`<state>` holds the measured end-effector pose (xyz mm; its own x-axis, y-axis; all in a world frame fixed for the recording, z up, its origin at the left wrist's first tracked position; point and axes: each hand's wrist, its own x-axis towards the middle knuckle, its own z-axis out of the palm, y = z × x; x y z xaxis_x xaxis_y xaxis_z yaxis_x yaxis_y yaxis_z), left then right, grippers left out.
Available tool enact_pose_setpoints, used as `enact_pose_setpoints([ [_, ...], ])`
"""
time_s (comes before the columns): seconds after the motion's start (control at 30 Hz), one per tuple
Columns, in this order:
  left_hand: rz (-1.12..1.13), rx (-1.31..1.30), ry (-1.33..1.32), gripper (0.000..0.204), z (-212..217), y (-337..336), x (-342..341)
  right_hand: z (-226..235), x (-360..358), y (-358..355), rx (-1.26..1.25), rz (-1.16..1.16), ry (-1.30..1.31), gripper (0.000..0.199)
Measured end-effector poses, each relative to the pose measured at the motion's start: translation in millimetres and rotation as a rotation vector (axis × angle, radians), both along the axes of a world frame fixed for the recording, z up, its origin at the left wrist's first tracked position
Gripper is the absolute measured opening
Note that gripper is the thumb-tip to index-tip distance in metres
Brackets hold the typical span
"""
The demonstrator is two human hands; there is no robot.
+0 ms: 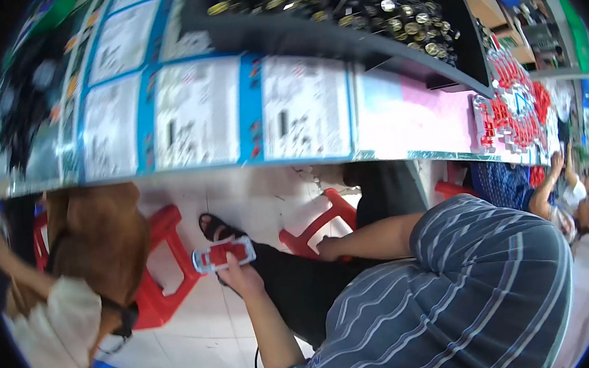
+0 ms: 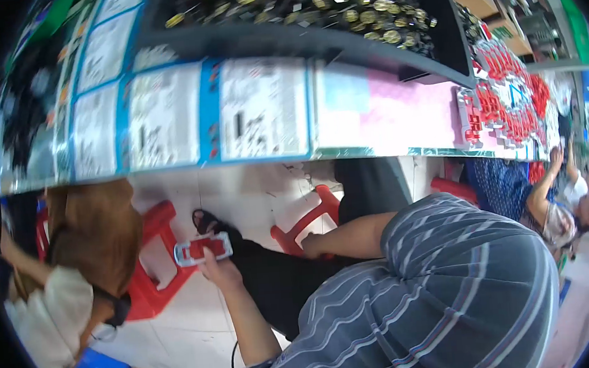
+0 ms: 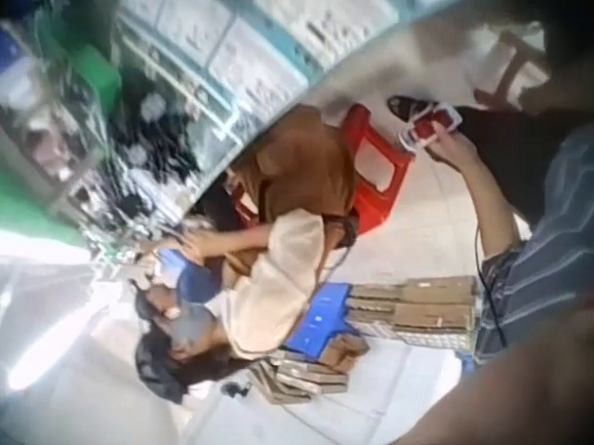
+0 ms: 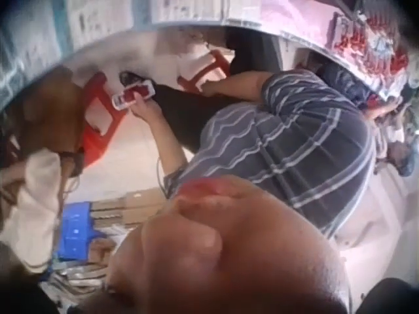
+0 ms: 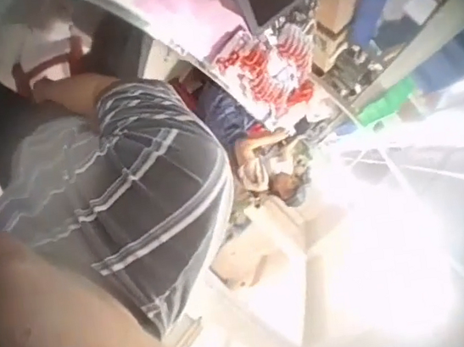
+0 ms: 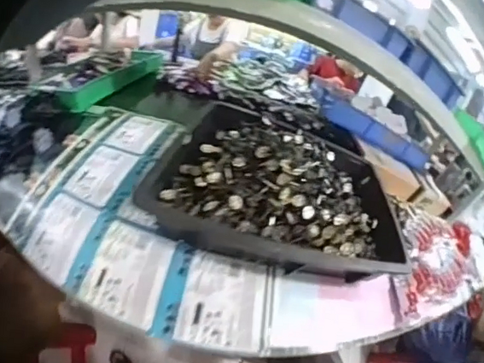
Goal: The person assembles toy cars by taking car chassis and wheel axles from the work table and container and fitting the wheel axles into the chassis by hand.
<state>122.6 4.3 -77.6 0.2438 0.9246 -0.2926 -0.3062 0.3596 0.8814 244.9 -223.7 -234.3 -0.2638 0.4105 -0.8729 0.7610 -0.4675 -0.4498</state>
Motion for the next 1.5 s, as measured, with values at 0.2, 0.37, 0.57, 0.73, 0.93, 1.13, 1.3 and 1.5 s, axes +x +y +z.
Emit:
enact_pose_setpoints([
  [0.2,0.048,-0.104,0.208,0.045,1.3,37.8,-15.0,36.0,0.8,19.2,-0.119,-0.182,0.126,0.035],
  [0.37,-0.183,-0.094,0.271,0.056,3.5,71.8,13.8,60.7,11.5,23.5,-0.016,-0.183,0.237,0.047],
  [0.57,-0.359,0.081,0.429,0.049,1.5,108.4,17.7,81.7,4.0,88.1,0.153,-0.399,0.242,0.046],
  [0.73,-0.251,-0.227,0.359,0.047,23.9,122.6,29.1,75.7,37.6,141.5,0.341,-0.531,0.197,0.046],
  [0.93,-0.303,-0.15,0.342,0.053,44.1,120.3,60.0,28.5,84.9,87.9,0.565,-0.656,0.093,0.046],
  [1.13,-0.229,-0.032,0.181,0.04,12.1,121.3,73.5,9.1,117.0,123.0,0.736,-0.78,-0.018,0.046],
  [1.3,-0.112,-0.031,0.085,0.037,38.7,95.3,32.3,162.3,138.5,103.5,0.579,-0.7,0.043,0.046],
  [1.5,-0.234,0.196,-0.03,0.045,139.0,45.1,70.1,315.7,153.0,13.3,0.767,-0.978,0.19,0.035],
])
